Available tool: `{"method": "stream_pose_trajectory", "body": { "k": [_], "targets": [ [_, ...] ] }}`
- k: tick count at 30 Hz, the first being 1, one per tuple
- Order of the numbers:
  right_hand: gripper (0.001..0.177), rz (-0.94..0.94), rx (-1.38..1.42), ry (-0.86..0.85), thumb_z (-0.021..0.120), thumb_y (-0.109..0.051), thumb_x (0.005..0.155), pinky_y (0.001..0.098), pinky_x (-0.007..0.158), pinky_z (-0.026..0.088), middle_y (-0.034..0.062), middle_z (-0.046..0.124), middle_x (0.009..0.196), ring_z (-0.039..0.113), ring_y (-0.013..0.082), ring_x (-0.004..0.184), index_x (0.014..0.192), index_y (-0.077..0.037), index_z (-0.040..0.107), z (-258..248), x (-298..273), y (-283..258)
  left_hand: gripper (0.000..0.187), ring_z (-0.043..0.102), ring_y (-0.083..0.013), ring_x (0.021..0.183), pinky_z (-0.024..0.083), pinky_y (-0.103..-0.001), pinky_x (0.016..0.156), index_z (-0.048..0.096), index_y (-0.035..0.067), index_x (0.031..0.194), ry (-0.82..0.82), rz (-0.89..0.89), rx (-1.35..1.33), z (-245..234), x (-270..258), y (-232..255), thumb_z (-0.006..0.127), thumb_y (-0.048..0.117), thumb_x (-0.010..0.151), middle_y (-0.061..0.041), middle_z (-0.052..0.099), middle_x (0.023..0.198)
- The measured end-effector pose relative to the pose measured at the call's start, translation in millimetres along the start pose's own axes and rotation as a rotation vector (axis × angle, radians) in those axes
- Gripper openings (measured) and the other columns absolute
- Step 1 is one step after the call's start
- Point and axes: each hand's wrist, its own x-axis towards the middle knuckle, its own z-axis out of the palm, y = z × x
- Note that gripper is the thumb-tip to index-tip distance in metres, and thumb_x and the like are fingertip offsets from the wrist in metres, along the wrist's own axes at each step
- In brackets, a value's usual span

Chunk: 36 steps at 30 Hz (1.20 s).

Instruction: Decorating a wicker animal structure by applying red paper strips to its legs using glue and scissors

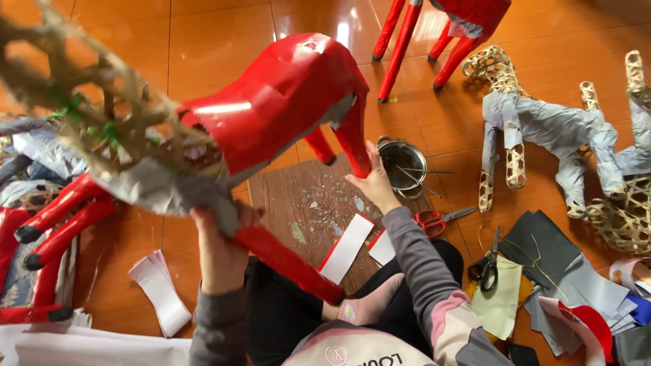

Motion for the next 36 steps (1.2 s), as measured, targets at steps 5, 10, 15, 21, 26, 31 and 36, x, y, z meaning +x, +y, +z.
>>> {"method": "stream_pose_trajectory", "body": {
  "k": [5, 10, 15, 21, 26, 31, 36],
  "targets": [
    [0.037, -0.277, -0.162, -0.038, 0.075, 0.001, 0.077, 0.0410, 0.082, 0.052, 0.0093, 0.066, 0.103, 0.063, 0.0271, 0.091, 0.110, -0.009, 0.060, -66, 23, -24, 0.060, 0.036, -0.0128, 0.060, 0.033, -0.031, 0.068, 0.050, 0.008, 0.083, -0.029, -0.057, -0.158, 22, -31, 44, 0.060, 0.067, 0.083, -0.002, 0.040, 0.063],
    [0.062, -0.496, -0.476, 0.035, 0.088, -0.010, 0.070, 0.0488, 0.074, 0.050, 0.0166, 0.066, 0.105, 0.062, 0.0396, 0.086, 0.120, -0.007, 0.050, -82, 23, -25, 0.068, 0.030, -0.0149, 0.055, 0.027, -0.033, 0.061, 0.039, 0.010, 0.069, -0.079, -0.064, -0.112, 29, -37, 55, 0.061, 0.074, 0.077, -0.002, 0.036, 0.062],
    [0.081, 0.406, 1.126, 0.250, 0.049, -0.081, 0.071, 0.0366, 0.072, 0.057, 0.0090, 0.069, 0.100, 0.069, 0.0223, 0.085, 0.121, -0.017, 0.058, -5, -71, 32, 0.067, 0.033, -0.0153, 0.057, 0.034, -0.034, 0.071, 0.039, 0.013, 0.065, -0.007, -0.055, -0.114, 39, -29, 59, 0.053, 0.079, 0.075, -0.002, 0.034, 0.060],
    [0.081, -0.385, -0.424, 0.271, 0.081, -0.026, 0.082, 0.0475, 0.117, 0.021, 0.0255, 0.039, 0.148, 0.037, 0.0377, 0.136, 0.140, 0.004, 0.033, 0, -6, -20, 0.064, 0.027, -0.0123, 0.052, 0.032, -0.033, 0.068, 0.037, 0.015, 0.066, -0.017, -0.070, -0.237, 28, -50, 65, 0.057, 0.075, 0.075, 0.001, 0.032, 0.058],
    [0.036, -0.346, -0.310, 0.185, 0.069, -0.021, 0.090, 0.0478, 0.108, 0.035, 0.0199, 0.063, 0.121, 0.055, 0.0381, 0.115, 0.119, -0.002, 0.061, -8, 27, -25, 0.064, 0.031, -0.0117, 0.052, 0.034, -0.033, 0.067, 0.040, 0.015, 0.064, -0.030, -0.074, -0.218, 31, -65, 82, 0.061, 0.075, 0.076, 0.001, 0.034, 0.057],
    [0.057, 0.363, -0.195, -0.179, 0.065, -0.034, 0.088, 0.0413, 0.108, 0.034, 0.0145, 0.056, 0.132, 0.052, 0.0301, 0.120, 0.134, -0.004, 0.049, -9, 2, -80, 0.068, 0.028, -0.0135, 0.052, 0.032, -0.033, 0.069, 0.036, 0.015, 0.060, -0.010, -0.039, -0.155, 34, -42, 57, 0.054, 0.080, 0.071, 0.000, 0.029, 0.055],
    [0.059, -0.264, 0.191, -0.442, 0.077, -0.015, 0.082, 0.0425, 0.108, 0.039, 0.0181, 0.057, 0.135, 0.050, 0.0325, 0.129, 0.136, -0.009, 0.056, 33, -74, -85, 0.015, 0.068, -0.0386, 0.078, 0.052, -0.047, 0.068, 0.076, 0.023, 0.088, 0.114, 0.307, 1.248, 54, 13, 1, 0.078, 0.033, 0.077, -0.009, 0.069, 0.071]
  ]
}}
